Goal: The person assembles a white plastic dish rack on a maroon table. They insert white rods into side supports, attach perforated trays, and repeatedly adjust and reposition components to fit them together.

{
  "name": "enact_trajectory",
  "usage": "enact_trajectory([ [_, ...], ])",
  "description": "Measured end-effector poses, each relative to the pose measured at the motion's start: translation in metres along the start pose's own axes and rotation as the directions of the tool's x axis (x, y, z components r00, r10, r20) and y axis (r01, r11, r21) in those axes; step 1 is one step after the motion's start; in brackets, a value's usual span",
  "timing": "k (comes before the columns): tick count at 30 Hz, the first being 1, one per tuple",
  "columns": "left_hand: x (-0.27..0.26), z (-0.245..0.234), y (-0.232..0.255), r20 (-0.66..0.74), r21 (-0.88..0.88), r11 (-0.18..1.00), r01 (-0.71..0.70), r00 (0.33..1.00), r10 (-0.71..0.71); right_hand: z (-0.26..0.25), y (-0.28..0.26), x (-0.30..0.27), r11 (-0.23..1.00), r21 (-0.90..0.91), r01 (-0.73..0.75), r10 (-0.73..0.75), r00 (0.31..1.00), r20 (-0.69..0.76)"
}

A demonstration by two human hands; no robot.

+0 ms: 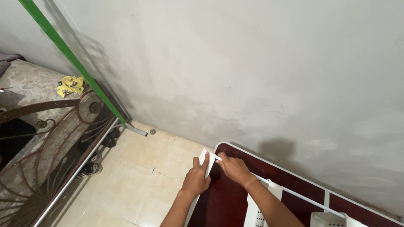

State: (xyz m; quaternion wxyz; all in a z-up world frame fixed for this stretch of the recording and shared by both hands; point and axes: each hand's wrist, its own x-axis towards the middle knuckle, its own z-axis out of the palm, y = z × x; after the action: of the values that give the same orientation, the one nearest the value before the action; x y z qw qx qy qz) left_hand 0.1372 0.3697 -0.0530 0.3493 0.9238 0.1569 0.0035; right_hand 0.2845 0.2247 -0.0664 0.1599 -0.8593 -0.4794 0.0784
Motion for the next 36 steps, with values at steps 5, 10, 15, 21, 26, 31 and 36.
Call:
enact_trajectory([
  [5,0.002,0.002,0.004,-0.013,0.010,1.000,0.012,1.000,-0.012,0.013,-0.016,-0.014,0.985,-0.164,0.062,-0.123,0.911,-0.393],
  [10,-0.002,0.004,-0.002,-0.017,0.029,1.000,0.003,1.000,-0.002,0.023,-0.009,-0.011,0.980,-0.187,0.066,-0.116,0.956,-0.271],
  [15,-0.001,0.006,-0.007,-0.010,0.028,1.000,0.005,1.000,-0.004,0.018,-0.001,-0.002,0.999,-0.039,0.009,-0.013,0.995,-0.101],
  [21,0.000,0.004,-0.010,-0.004,0.032,0.999,-0.002,1.000,0.002,-0.010,-0.005,0.009,0.960,0.241,-0.140,0.103,0.982,0.158],
  [26,0.001,-0.001,-0.011,0.015,0.016,1.000,0.011,1.000,-0.012,-0.027,-0.010,0.019,0.856,0.459,-0.236,0.121,0.956,0.266],
  [31,0.003,-0.002,-0.006,0.015,-0.015,1.000,0.010,1.000,-0.010,-0.015,-0.009,0.006,0.972,0.221,-0.081,0.079,0.997,0.017],
  [36,0.004,-0.003,-0.002,0.025,-0.019,0.999,0.035,0.999,-0.035,0.015,-0.012,-0.010,0.995,-0.072,0.073,-0.093,0.932,-0.349],
])
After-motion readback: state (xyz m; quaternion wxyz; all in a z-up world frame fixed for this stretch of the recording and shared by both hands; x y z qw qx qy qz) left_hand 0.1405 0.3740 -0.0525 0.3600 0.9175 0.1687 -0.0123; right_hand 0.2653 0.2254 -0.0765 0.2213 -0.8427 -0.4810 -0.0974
